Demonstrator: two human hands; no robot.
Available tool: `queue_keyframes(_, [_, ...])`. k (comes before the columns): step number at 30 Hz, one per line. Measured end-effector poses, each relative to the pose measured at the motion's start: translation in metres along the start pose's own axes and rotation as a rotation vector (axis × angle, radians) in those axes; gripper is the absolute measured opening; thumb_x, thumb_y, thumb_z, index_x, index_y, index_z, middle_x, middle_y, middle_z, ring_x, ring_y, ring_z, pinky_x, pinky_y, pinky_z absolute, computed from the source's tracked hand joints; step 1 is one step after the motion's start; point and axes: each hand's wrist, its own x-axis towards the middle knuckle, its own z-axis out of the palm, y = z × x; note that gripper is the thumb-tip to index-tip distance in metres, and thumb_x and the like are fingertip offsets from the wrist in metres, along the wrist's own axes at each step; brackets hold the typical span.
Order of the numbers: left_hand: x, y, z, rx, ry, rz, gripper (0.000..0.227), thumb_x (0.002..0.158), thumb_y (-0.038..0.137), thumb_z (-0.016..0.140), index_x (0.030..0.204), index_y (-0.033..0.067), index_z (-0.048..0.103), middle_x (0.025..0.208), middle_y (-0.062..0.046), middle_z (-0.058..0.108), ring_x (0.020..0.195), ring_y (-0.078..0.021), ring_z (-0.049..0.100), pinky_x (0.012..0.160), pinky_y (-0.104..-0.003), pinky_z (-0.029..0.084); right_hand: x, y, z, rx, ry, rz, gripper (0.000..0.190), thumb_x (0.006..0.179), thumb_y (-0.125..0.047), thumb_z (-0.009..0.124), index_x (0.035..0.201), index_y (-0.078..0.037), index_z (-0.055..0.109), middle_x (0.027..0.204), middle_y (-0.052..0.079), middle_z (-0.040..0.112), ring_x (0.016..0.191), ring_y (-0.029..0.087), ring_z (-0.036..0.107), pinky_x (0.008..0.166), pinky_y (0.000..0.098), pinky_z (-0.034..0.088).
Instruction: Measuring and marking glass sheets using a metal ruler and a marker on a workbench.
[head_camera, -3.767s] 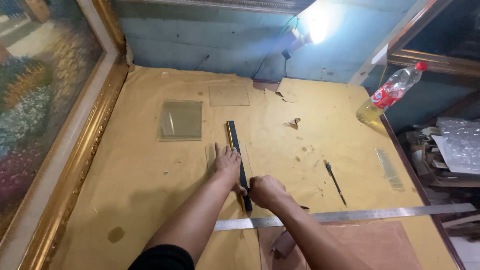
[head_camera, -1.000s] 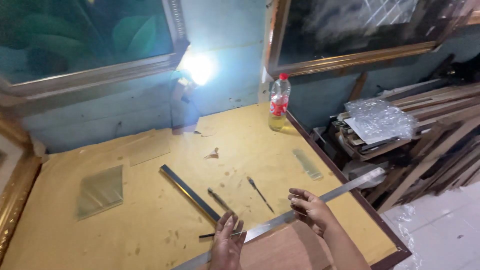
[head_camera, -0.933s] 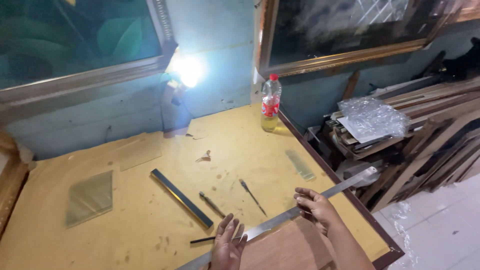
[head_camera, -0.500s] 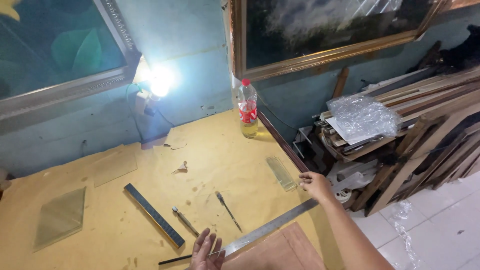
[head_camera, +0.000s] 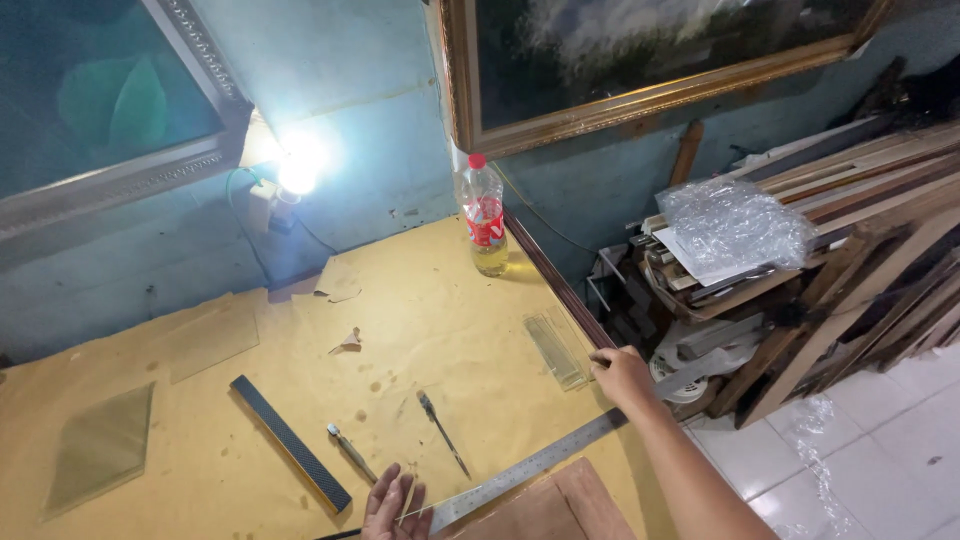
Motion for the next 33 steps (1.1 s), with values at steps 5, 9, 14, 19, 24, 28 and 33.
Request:
queue_keyframes(5, [0.035,-0.012,-0.013,-0.067,-0.190,0.013,0.034,0.086,0.016,0.048,0.119,0.0198,0.051,0.118,-0.003,0.052,0.111,-0.0237,0.050,0.078,-0.033,0.040,-0.057,-0.040,-0.025,0.073,0.071,0.000,0.025,0.081,-0.026,0.053,0.102,-0.021,0.064,0.105,0.001,0.059,0.088,0.020,0.059,0.069,0.0323,0.048])
queue_keyframes(9, [0.021,-0.005,-0.013,-0.142,-0.232,0.079,0.034,0.080,0.015,0.054,0.114,0.0156,0.055,0.119,-0.006,0.054,0.105,-0.0274,0.055,0.069,-0.032,0.046,-0.133,-0.091,-0.030,0.448,-0.255,0.096,0.028,0.085,-0.031,0.051,0.106,-0.019,0.064,0.096,-0.001,0.066,0.089,0.015,0.056,0.074,0.0278,0.044])
queue_keyframes(14, [-0.031,0.036,-0.012,-0.119,-0.283,0.113,0.032,0.087,0.014,0.046,0.118,0.0143,0.051,0.113,-0.005,0.051,0.107,-0.0250,0.050,0.085,-0.035,0.037,-0.194,-0.131,-0.012,0.749,-0.533,0.044,0.041,0.079,-0.034,0.049,0.110,-0.011,0.062,0.103,0.005,0.067,0.088,0.014,0.057,0.068,0.0250,0.041])
queue_keyframes(19, [-0.048,0.065,-0.040,-0.151,-0.305,0.208,0.030,0.084,0.012,0.050,0.114,0.0133,0.054,0.107,-0.005,0.053,0.097,-0.0216,0.052,0.080,-0.033,0.040,-0.230,-0.166,0.012,0.931,-0.586,0.047,0.032,0.076,-0.016,0.058,0.106,-0.004,0.060,0.093,0.010,0.065,0.075,0.015,0.055,0.059,0.0227,0.040])
queue_keyframes(24, [-0.051,0.098,-0.075,-0.152,-0.296,0.300,0.026,0.082,0.012,0.054,0.108,0.0090,0.056,0.104,-0.010,0.058,0.092,-0.0231,0.056,0.073,-0.032,0.044,-0.247,-0.191,0.047,0.912,-0.615,-0.011,0.036,0.073,-0.014,0.059,0.109,-0.007,0.057,0.097,0.009,0.064,0.078,0.016,0.054,0.061,0.0247,0.039])
queue_keyframes(28, [-0.040,0.117,-0.106,-0.290,-0.372,0.375,0.024,0.081,0.006,0.054,0.104,0.0094,0.054,0.098,-0.008,0.061,0.086,-0.0215,0.058,0.071,-0.032,0.044,-0.274,-0.213,0.081,1.036,-0.676,0.050,0.046,0.070,-0.012,0.061,0.115,-0.007,0.054,0.098,0.008,0.058,0.075,0.017,0.053,0.058,0.0248,0.036])
queue_keyframes(33, [-0.062,0.151,-0.136,-0.311,-0.302,0.252,0.035,0.077,0.014,0.056,0.112,0.0169,0.053,0.118,-0.007,0.055,0.109,-0.0235,0.053,0.082,-0.030,0.038,-0.317,-0.233,0.129,1.208,-0.785,0.023,0.022,0.075,-0.010,0.061,0.097,-0.008,0.055,0.095,0.006,0.060,0.077,0.021,0.054,0.057,0.0272,0.037])
